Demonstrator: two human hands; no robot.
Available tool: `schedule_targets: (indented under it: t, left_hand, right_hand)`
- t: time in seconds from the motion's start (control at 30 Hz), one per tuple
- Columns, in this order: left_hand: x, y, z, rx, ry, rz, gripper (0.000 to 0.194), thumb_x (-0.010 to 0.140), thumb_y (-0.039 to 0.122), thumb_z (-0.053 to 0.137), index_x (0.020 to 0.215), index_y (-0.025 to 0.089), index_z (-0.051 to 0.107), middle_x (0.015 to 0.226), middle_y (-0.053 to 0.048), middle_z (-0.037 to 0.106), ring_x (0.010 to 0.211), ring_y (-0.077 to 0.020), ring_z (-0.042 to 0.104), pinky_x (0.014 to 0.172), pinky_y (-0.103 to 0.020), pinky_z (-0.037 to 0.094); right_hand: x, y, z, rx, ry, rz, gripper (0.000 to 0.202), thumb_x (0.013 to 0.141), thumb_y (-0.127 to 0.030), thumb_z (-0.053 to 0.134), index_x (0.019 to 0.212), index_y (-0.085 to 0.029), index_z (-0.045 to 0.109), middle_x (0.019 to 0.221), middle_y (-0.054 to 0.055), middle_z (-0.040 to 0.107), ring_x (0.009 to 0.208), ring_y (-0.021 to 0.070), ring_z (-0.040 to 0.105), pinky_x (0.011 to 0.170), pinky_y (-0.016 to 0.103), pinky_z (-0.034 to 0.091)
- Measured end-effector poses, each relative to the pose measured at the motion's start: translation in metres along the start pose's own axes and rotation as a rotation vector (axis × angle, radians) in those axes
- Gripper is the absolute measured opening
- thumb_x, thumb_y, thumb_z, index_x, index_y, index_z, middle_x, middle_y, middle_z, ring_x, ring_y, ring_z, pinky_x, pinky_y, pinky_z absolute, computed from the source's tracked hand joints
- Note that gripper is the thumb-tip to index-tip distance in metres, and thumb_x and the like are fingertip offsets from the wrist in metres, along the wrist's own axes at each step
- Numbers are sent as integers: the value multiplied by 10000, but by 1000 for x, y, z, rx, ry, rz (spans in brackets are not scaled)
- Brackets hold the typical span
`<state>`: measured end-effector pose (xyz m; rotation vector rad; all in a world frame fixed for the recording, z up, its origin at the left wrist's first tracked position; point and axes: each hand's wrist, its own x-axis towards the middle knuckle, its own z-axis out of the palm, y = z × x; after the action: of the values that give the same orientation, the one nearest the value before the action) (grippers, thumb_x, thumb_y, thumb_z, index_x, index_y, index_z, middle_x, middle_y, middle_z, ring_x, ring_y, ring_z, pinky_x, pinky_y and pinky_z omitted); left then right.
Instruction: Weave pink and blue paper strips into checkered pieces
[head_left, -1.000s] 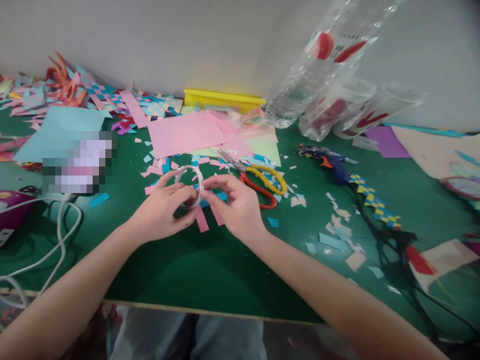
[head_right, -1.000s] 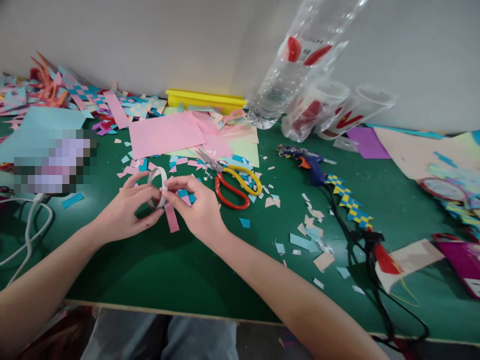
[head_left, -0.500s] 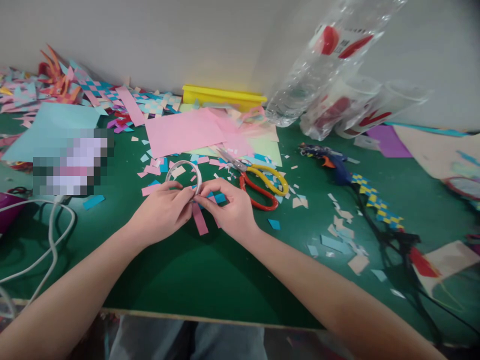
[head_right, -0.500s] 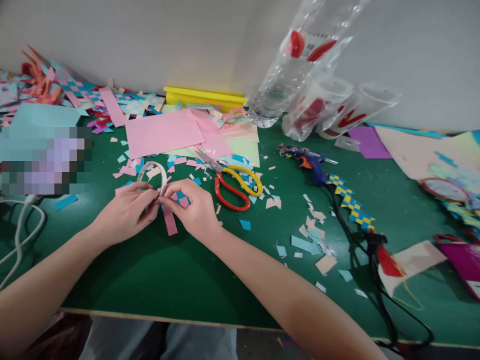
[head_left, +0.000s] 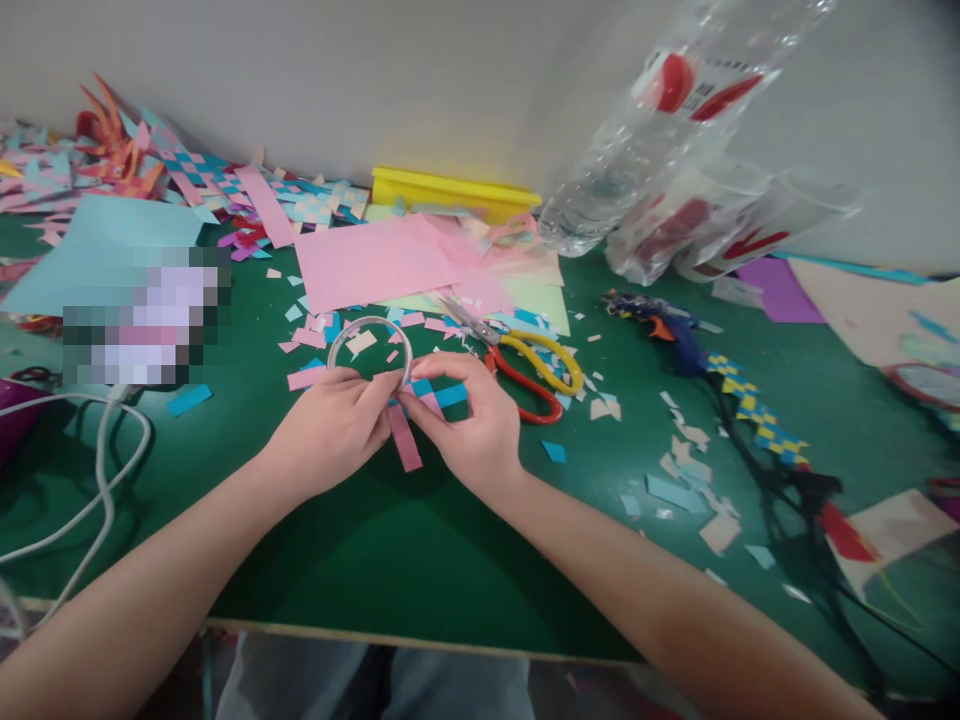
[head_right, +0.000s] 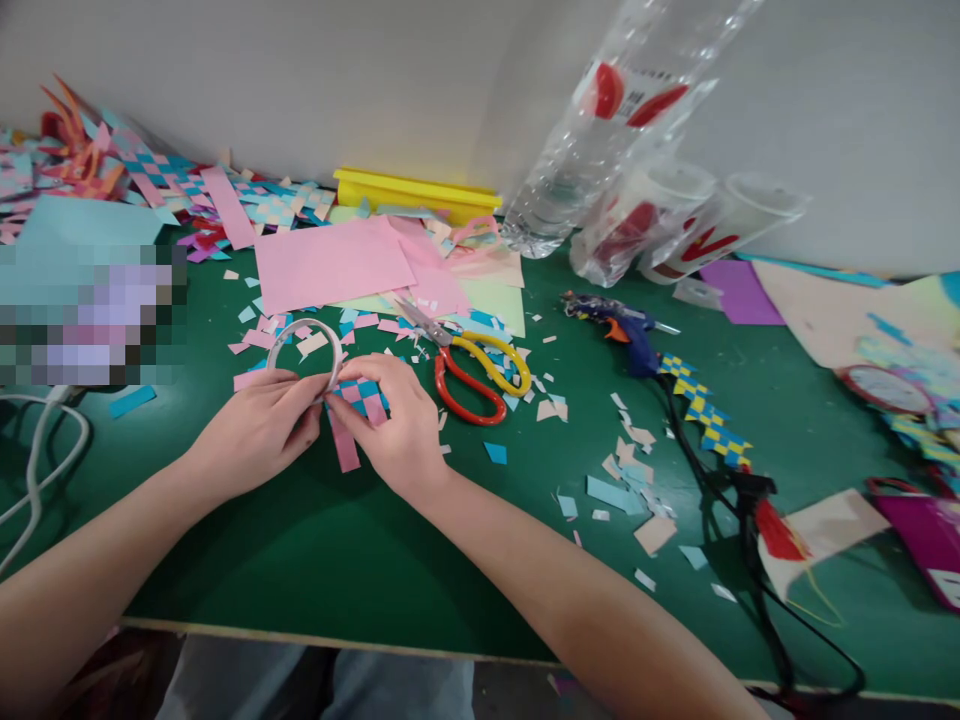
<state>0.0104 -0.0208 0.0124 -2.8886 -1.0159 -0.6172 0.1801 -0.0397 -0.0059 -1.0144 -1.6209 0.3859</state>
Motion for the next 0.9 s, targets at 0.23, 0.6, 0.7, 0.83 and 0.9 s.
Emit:
schedule_targets:
  t: [0.23, 0.6, 0.7, 0.83, 0.9]
  left_hand:
    - [0, 0, -4, -31, 30, -24, 217, 940, 175, 341, 922, 128, 552, 656, -13, 634, 558, -152, 583, 654, -324, 446]
    - [0, 0, -2, 190, 208, 20, 305, 897, 197, 446, 599, 176, 510, 481, 37, 546, 452, -112, 532, 565, -283, 421]
    - [-1, 0, -1, 217, 206, 4, 296, 890, 197, 455, 602, 176, 521, 476, 32, 552, 441, -120, 533, 546, -287, 419]
    - [-3, -1, -2, 265, 182, 22, 273, 900, 203, 448, 646, 178, 546, 506, 23, 581, 459, -134, 554, 547, -299, 422]
    - [-3, -1, -2, 282, 181, 32, 271, 900, 199, 450, 650, 176, 550, 508, 18, 585, 459, -141, 556, 548, -307, 423]
  right_hand:
    - [-4, 1, 3, 187, -22, 50, 161, 795, -118, 634, 864, -245, 565, 808, -26, 587, 781, 126, 607, 751, 314, 521]
    - [-2, -2, 0, -3, -148, -117, 173, 827, -79, 574, 905, -229, 612, 878, 6, 691, 864, 130, 649, 800, 291, 545]
    - [-1, -1, -1, -48, -136, -176, 171, 836, -89, 571, 911, -233, 624, 863, 5, 704, 844, 133, 658, 788, 290, 551]
    - [-1, -2, -1, -60, -129, -65, 152, 845, -133, 577, 932, -248, 625, 903, -8, 690, 805, 122, 662, 759, 290, 562]
    - [0, -3, 0, -57, -149, 15, 156, 842, -140, 583, 952, -242, 626, 924, -7, 688, 777, 113, 663, 736, 283, 566]
